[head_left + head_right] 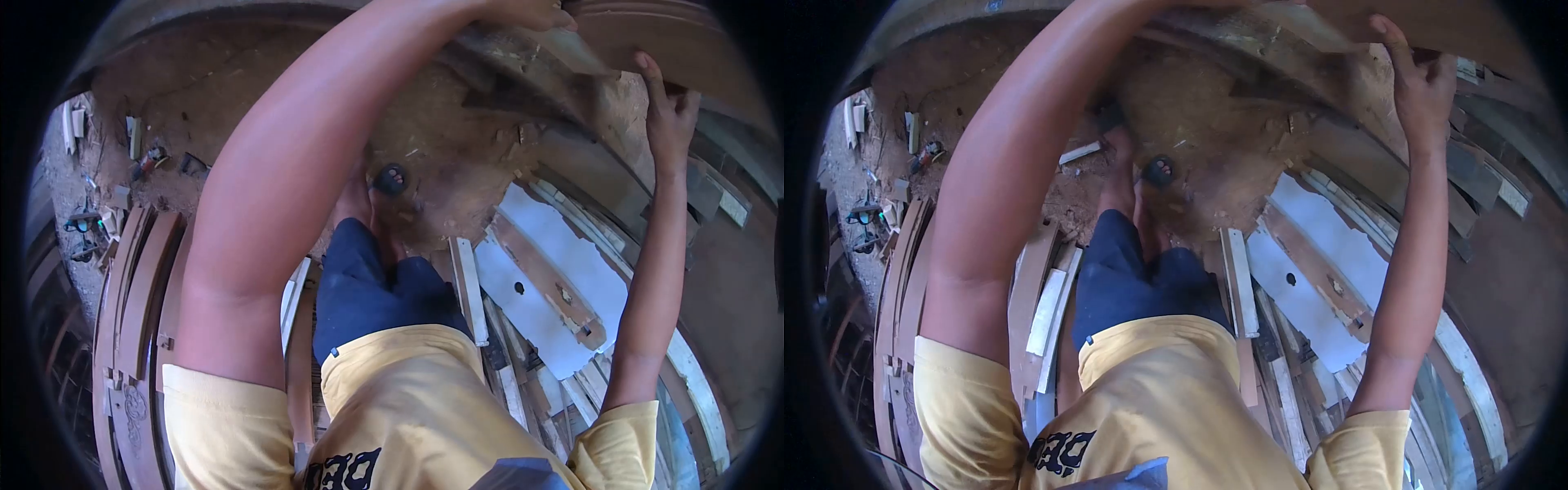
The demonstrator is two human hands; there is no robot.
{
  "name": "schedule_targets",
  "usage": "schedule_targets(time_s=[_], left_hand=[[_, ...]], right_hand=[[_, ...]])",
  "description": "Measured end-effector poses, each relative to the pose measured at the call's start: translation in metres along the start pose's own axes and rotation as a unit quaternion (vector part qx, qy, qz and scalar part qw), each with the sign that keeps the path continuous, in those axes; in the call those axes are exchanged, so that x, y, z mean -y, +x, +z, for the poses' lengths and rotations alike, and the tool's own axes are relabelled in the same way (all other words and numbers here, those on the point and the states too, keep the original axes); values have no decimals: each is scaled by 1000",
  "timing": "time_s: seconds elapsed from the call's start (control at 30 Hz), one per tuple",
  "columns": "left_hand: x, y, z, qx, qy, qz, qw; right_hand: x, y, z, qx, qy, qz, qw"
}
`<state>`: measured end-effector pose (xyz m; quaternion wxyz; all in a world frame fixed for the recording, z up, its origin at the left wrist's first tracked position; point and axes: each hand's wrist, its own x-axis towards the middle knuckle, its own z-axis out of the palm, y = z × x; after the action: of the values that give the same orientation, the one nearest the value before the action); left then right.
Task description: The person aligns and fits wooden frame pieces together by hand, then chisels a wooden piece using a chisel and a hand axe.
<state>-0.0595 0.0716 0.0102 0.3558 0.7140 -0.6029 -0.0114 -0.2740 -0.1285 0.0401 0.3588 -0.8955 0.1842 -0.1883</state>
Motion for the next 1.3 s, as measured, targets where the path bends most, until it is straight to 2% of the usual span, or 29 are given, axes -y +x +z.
schedule_targets(time_s=[0.07,0.13,0.17,0.23,0.37,0.43,0.6,0.7,0.83,0.97,1.17,1.23,1.27,1.3], left_hand=[[4,7,1,49,18,-5,999],[4,9,3,61,10,-19,998],[4,11,3,75,9,-31,997],[4,13,3,77,16,-43,996],[3,8,-7,97,12,-54,994],[1,11,-4,122,7,-56,991],[4,8,0,73,-10,-35,997],[3,8,-10,87,-47,-36,994],[8,9,-3,79,-29,-30,996],[8,11,-4,83,-31,-25,996],[6,5,-13,69,-52,-10,996],[6,10,-10,74,-58,-9,996],[8,10,-5,71,-44,-13,996],[9,10,-3,68,-31,-20,997]], right_hand=[[-7,1,-2,13,-12,-16,1000],[-15,0,-1,108,-29,43,993],[-8,-5,5,110,-33,40,993],[0,-9,23,47,-21,101,994],[-4,-9,27,28,16,83,996],[3,-6,22,54,-86,119,988],[1,-8,25,48,-45,120,991],[-4,-2,16,80,-61,139,985],[-2,3,10,123,-91,146,977],[-7,6,6,137,-109,136,975],[-2,6,8,137,-46,133,981],[6,7,4,138,-92,159,973],[-12,6,-12,134,-90,156,974],[-45,2,-42,63,100,143,983]])
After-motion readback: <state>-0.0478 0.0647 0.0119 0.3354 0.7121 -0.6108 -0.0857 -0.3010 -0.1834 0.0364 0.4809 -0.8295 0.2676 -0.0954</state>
